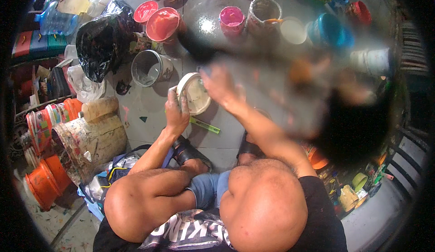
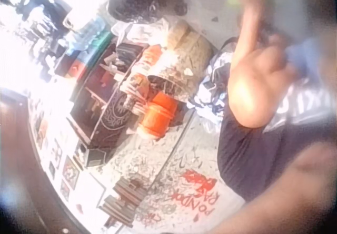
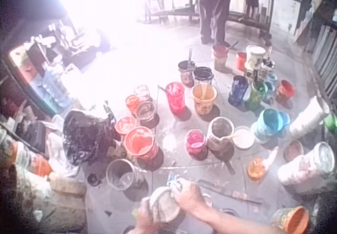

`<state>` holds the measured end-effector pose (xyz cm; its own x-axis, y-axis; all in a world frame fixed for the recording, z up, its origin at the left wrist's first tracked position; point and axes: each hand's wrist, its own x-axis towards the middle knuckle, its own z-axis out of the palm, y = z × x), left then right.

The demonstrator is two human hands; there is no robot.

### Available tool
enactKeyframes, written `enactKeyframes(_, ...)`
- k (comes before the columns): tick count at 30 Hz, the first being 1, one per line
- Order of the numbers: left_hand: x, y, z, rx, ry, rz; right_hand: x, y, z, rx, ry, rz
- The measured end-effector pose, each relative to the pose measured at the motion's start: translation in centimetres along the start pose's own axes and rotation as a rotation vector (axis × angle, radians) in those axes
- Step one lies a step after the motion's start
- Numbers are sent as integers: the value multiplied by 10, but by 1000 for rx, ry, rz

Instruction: The person cleans a small round ink container lid with a blue cloth and sprays it with a liquid before wiping the container.

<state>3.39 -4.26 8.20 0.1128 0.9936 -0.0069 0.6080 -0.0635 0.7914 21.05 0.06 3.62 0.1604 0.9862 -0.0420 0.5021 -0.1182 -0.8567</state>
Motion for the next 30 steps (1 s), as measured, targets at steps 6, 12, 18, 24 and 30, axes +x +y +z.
enactKeyframes(6,21,5,-6,49,-31,73,-9,31,-14,214,-98,219)
enactKeyframes(12,17,-7,-8,14,18,28,-4,6,-40,257,-77,122)
enactKeyframes(18,21,1,-5,-2,-7,-32,-1,-27,-59,-103,-166,-66)
enactKeyframes(24,21,3,-9,76,-74,-7,5,-42,-55,-117,-275,-237)
enactKeyframes(30,21,5,-11,0,-103,17,4,-51,-41,-64,-280,-423)
